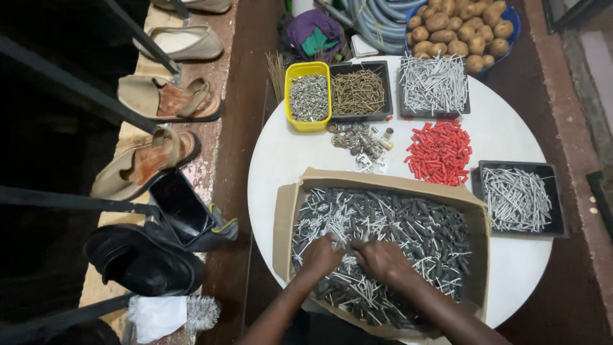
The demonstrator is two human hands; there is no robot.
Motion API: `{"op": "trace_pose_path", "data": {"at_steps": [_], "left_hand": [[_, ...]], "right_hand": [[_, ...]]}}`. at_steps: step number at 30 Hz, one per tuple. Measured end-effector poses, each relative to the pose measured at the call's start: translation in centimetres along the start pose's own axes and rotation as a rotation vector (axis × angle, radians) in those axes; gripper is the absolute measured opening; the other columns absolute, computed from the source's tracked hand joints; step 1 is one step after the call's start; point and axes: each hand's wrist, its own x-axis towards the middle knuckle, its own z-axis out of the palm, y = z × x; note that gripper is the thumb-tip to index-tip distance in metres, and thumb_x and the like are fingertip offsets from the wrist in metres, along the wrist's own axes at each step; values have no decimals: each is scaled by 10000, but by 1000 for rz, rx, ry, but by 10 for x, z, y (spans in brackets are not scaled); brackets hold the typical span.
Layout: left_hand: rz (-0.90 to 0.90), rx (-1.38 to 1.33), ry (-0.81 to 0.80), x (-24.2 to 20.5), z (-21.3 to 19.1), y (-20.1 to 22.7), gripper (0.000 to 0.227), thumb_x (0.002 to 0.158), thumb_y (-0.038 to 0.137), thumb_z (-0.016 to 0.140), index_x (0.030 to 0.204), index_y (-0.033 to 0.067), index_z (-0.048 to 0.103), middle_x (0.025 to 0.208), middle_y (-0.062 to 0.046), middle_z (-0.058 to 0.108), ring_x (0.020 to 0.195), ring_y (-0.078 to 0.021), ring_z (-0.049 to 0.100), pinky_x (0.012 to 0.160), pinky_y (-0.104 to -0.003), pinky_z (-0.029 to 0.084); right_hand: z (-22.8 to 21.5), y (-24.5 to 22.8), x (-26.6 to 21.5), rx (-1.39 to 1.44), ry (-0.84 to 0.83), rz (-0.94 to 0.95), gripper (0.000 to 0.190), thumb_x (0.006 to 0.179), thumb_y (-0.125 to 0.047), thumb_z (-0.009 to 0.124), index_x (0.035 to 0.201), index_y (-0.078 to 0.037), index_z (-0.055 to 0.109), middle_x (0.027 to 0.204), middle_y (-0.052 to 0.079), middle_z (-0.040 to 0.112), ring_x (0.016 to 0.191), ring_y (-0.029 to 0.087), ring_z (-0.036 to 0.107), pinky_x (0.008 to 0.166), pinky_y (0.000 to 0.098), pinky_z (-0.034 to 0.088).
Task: The person sorts a large quantity of nails from a cardboard box into a smaller black tray on a white table. They use both hands to pick up handfuls of nails and transfer them. Other hardware items, including red plastic caps and various screws, are visible in separate containers on the table.
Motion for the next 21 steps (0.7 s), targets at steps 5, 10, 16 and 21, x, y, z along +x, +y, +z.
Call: {"op": "trace_pose_path", "data": {"at_steps": [5, 10, 16, 21], "left_hand": [[61, -95, 11, -52, -7, 26, 162, 904, 170, 620, 1049, 208, 681, 1116, -81, 592, 949, -252, 612, 719, -366, 547], [308, -112, -26, -80, 0, 14, 381, 964, 217, 530, 1329, 115, 563, 1102, -108, 440, 1024, -255, 454, 853, -399, 467], [195, 106, -236, -101, -38, 44, 449, 976, 243, 598, 1408, 163, 508, 1336, -123, 354, 1186, -294, 457, 997, -438, 486], [324, 78, -297, -107, -43, 34, 506, 945, 231, 571, 1436, 176, 465, 1381, -185, 355, 1222, -347, 424, 1011, -505, 409]], "right_hand": [[26, 18, -16, -63, -7, 59, 280, 967, -361, 401, 1061, -247, 639, 812, 82, 703, 619, 240, 650, 523, 374, 523], [10, 27, -18, -280, -273, 157, 271, 970, -463, 524, 1081, -248, 647, 1018, 67, 719, 950, 284, 697, 785, 448, 558], [-21, -32, 13, -31, 149, 2, 180, 965, -214, 577, 1023, -222, 747, 901, 47, 772, 696, 189, 743, 607, 335, 631], [4, -39, 52, -424, -187, 5, 135, 967, -277, 680, 930, -148, 664, 741, 23, 627, 598, 99, 579, 623, 234, 573]]}}
